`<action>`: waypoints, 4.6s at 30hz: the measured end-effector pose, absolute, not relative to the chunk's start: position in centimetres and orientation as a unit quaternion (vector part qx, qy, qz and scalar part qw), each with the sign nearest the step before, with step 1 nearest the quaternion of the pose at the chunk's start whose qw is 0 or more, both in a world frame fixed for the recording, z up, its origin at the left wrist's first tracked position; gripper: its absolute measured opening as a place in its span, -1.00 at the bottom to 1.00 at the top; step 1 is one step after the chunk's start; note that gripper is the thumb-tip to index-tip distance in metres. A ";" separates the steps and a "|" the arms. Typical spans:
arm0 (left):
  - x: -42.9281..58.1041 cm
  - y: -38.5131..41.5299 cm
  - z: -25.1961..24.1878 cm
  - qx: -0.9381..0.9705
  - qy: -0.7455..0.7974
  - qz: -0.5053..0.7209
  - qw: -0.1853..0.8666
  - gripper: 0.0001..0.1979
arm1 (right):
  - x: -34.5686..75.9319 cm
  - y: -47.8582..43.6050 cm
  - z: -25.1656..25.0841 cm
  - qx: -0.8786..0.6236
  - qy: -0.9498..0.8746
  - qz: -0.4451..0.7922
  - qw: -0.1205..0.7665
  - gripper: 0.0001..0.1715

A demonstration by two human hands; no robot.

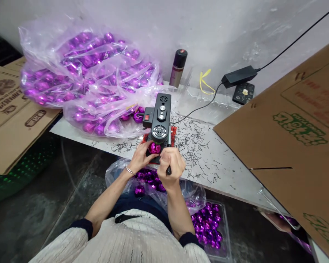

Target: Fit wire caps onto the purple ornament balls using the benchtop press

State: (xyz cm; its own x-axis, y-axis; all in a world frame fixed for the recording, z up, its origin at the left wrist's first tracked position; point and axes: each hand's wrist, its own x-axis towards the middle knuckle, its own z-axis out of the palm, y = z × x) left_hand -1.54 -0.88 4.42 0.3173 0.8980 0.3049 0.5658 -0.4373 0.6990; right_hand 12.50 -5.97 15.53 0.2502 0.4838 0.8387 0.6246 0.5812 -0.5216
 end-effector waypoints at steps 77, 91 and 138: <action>-8.5 5.5 7.5 0.634 0.493 0.470 0.366 -0.29 | 12.4 -6.2 14.0 -0.443 -0.614 -0.044 0.653 -0.65; -2.5 0.1 3.1 0.742 0.489 0.373 0.268 -0.30 | 12.4 -5.9 15.9 -0.468 -0.597 -0.033 0.650 -0.64; 0.4 -0.6 0.8 0.751 0.468 0.400 0.239 -0.34 | 12.7 -6.6 12.1 -0.453 -0.624 -0.050 0.635 -0.67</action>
State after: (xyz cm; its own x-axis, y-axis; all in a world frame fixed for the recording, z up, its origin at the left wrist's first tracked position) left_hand 0.42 -0.64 0.84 0.2419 0.8941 0.3770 0.5125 -0.4477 0.7327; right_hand 12.68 -6.65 12.07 0.2164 0.5020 0.8374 0.6279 0.5852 -0.5131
